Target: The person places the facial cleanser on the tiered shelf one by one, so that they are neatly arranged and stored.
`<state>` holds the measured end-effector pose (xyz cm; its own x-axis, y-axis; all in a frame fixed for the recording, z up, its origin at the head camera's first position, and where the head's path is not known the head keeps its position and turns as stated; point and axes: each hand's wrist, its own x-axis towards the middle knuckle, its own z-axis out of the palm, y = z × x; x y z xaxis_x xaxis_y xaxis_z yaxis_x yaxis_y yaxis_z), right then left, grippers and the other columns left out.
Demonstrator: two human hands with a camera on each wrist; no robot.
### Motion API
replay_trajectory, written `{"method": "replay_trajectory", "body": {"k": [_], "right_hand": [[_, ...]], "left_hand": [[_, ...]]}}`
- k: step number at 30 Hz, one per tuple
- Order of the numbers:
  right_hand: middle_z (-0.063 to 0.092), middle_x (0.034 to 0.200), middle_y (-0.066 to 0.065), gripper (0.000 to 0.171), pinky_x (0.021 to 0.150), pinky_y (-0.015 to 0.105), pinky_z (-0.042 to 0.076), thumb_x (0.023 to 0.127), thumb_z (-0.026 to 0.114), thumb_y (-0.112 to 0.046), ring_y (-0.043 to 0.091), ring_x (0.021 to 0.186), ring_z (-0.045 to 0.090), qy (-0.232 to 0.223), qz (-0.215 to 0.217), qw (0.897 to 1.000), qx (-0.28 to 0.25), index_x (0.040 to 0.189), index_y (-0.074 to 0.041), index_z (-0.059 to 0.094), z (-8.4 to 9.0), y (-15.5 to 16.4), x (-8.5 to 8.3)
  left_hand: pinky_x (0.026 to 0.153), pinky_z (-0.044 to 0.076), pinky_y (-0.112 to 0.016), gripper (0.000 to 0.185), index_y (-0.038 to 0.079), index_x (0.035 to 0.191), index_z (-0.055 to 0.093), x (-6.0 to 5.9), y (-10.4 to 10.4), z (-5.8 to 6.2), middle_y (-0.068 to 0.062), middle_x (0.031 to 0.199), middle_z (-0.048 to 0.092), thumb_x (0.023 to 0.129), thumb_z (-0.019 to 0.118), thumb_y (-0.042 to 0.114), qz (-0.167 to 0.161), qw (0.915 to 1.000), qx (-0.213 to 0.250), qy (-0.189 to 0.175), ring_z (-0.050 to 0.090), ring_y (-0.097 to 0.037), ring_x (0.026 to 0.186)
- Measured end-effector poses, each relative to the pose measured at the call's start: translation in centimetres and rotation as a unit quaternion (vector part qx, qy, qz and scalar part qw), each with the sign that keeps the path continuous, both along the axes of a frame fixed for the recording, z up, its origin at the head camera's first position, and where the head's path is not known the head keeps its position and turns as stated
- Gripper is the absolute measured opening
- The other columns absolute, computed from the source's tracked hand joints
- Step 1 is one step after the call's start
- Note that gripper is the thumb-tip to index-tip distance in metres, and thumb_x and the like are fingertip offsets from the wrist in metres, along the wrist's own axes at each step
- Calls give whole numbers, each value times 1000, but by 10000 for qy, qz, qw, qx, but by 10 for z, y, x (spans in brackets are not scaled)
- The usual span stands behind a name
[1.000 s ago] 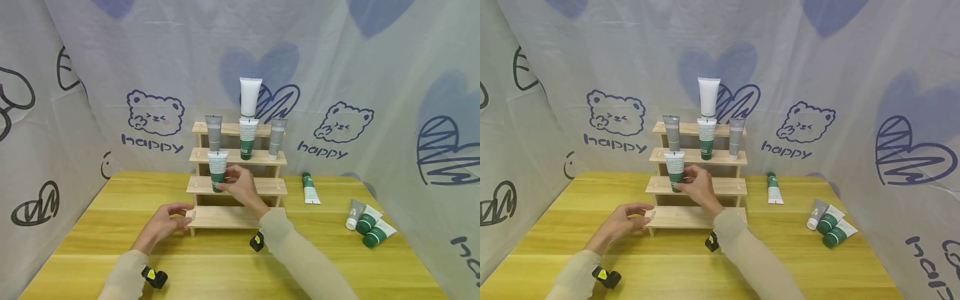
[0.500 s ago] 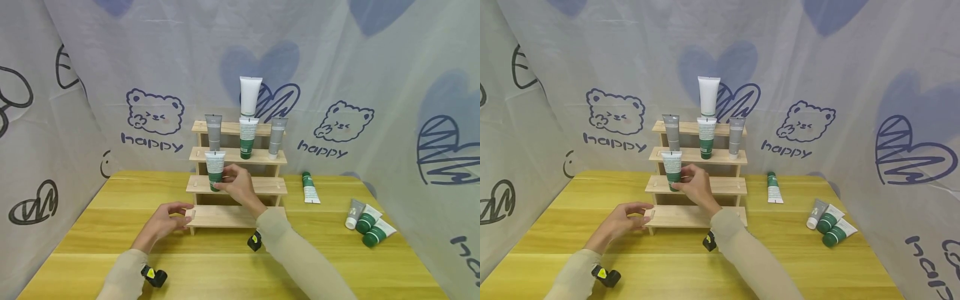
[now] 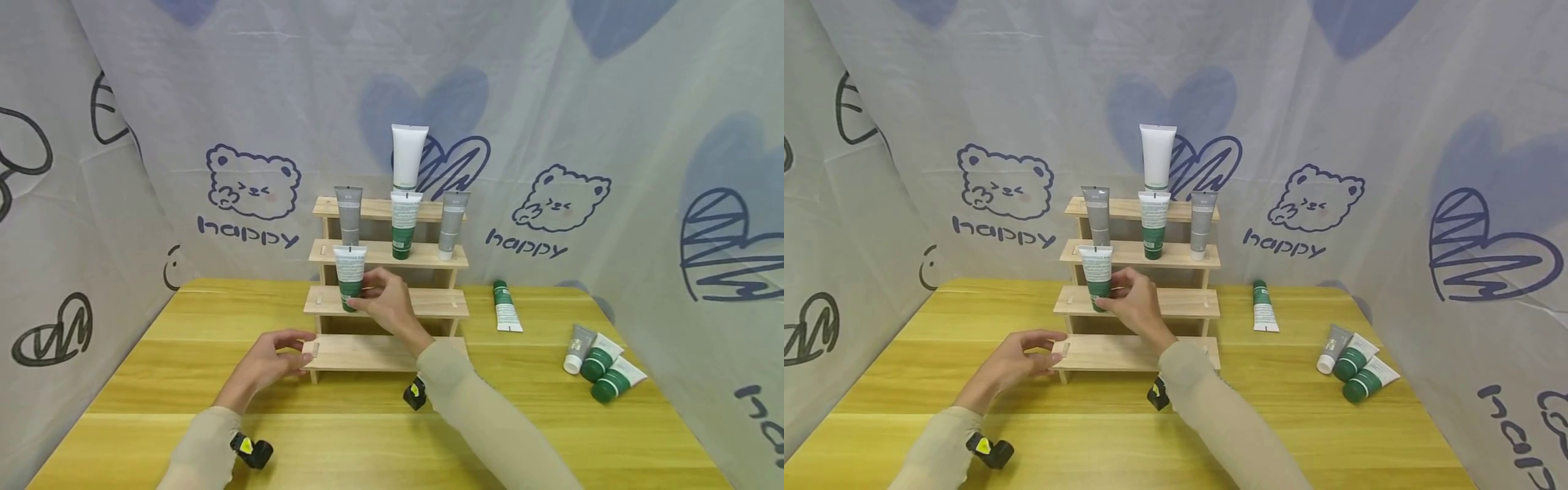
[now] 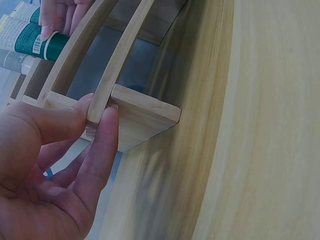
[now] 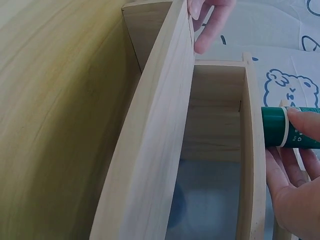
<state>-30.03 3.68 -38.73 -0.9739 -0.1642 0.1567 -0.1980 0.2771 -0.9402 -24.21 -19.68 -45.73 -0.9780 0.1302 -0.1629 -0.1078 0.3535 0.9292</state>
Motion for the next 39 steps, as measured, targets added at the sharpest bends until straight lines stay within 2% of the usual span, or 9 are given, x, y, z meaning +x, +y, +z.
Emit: {"method": "replay_trajectory", "body": {"k": [9, 17, 25, 29, 34, 39], "right_hand": [[66, 115, 11, 44, 82, 30, 59, 73, 81, -8, 24, 99, 67, 8, 134, 9999, 81, 113, -7, 61, 0, 2, 1], [63, 119, 12, 43, 86, 33, 58, 77, 78, -8, 31, 108, 63, 9, 449, 9990, 47, 116, -6, 60, 13, 24, 6], [66, 115, 12, 33, 85, 32, 58, 82, 74, -12, 25, 103, 65, 140, 632, 9969, 448, 113, -7, 63, 27, 70, 10], [66, 113, 15, 29, 83, 31, 58, 83, 73, -13, 23, 98, 66, 386, 715, 9937, 771, 110, -6, 64, 31, 100, 9], [67, 111, 18, 27, 78, 29, 58, 84, 73, -13, 24, 94, 66, 600, 548, 9897, 1182, 108, -4, 65, 33, 138, 6], [66, 111, 16, 29, 80, 31, 58, 85, 71, -15, 27, 96, 65, 488, 162, 9844, 1682, 111, -4, 63, 28, 176, -1]], "left_hand": [[78, 60, -34, 39, 14, 124, 62, 2, 0, 0, -16, 118, 53, 86, 71, 14, -36, 10000, 31, 40, 63, -19, 88], [78, 60, -35, 39, 14, 124, 62, 2, 1, 0, -16, 118, 53, 85, 71, 14, -12, 10000, -7, 34, 64, -19, 87], [78, 60, -34, 40, 14, 124, 62, 1, 1, 0, -16, 118, 52, 85, 72, 15, -13, 10000, 9, 30, 64, -19, 86], [77, 60, -34, 40, 13, 124, 62, 1, 1, 0, -16, 118, 52, 85, 72, 13, -3, 10000, 27, 30, 63, -19, 87], [77, 60, -34, 40, 13, 124, 62, 1, 1, 0, -16, 118, 53, 85, 72, 13, -10, 10000, 28, 57, 64, -19, 86], [77, 60, -32, 40, 14, 123, 63, 2, 1, 0, -16, 118, 53, 85, 72, 13, -6, 10000, -25, 84, 64, -19, 87]]}}
